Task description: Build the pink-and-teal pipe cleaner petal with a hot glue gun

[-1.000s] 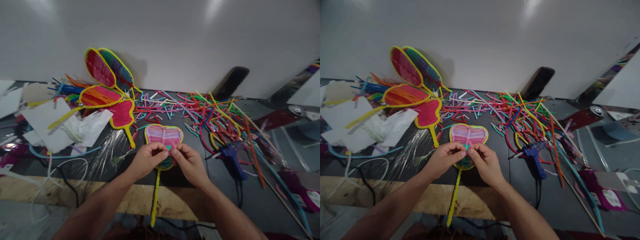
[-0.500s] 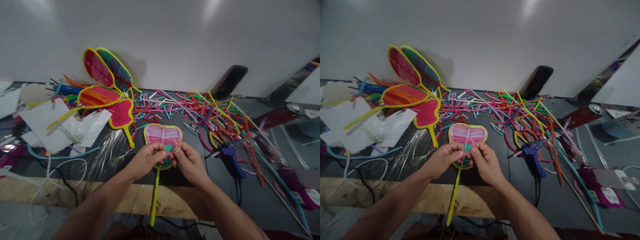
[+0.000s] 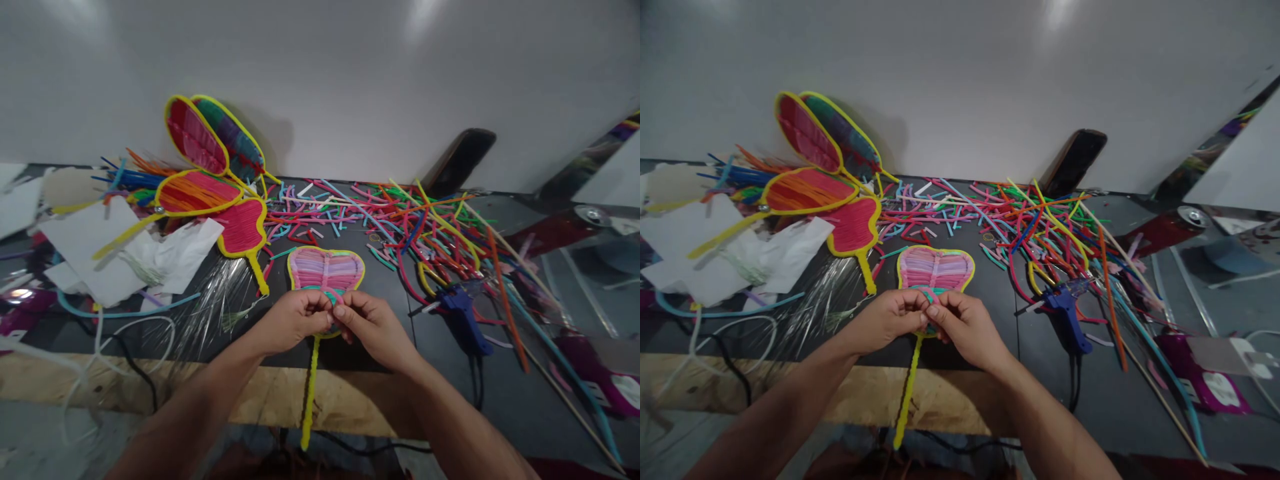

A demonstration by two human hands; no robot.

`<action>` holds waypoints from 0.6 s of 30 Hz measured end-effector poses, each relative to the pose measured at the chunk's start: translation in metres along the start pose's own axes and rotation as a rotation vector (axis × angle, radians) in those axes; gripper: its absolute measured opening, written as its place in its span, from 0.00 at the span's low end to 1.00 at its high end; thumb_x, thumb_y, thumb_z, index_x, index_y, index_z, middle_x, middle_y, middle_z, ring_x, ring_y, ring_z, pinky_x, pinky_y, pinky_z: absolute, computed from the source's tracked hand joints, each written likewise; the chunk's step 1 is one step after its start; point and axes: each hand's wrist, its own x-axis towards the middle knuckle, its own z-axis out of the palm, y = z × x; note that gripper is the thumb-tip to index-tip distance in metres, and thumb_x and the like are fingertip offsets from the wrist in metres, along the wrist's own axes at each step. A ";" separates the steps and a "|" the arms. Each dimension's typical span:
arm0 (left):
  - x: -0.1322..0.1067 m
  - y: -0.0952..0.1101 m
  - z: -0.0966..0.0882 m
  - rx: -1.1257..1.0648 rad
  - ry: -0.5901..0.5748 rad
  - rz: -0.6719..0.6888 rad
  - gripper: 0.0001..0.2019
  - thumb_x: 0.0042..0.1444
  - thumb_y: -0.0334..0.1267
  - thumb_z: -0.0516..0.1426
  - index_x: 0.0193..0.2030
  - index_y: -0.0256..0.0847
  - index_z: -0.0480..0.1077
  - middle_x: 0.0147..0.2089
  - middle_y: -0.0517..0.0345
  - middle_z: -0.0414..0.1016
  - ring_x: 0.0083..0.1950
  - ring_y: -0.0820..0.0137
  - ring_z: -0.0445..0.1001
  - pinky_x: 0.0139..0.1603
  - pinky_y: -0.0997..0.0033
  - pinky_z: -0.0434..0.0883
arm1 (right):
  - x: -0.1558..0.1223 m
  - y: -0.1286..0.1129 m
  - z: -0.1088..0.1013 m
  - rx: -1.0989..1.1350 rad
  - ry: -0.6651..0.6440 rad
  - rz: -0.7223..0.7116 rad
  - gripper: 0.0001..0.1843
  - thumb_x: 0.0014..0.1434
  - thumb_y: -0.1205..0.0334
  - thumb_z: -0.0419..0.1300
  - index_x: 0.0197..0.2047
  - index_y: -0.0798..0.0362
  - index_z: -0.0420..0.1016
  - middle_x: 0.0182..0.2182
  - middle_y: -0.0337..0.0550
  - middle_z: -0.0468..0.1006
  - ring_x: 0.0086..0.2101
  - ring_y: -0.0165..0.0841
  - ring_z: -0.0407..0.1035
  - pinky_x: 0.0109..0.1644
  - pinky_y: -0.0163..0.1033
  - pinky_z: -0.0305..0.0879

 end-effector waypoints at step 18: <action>0.003 -0.008 0.012 -0.267 0.182 0.180 0.13 0.50 0.45 0.63 0.29 0.37 0.71 0.27 0.63 0.67 0.30 0.77 0.62 0.35 0.76 0.61 | 0.002 0.006 0.012 0.216 0.201 -0.070 0.15 0.53 0.49 0.65 0.29 0.54 0.73 0.20 0.32 0.65 0.22 0.24 0.56 0.27 0.31 0.56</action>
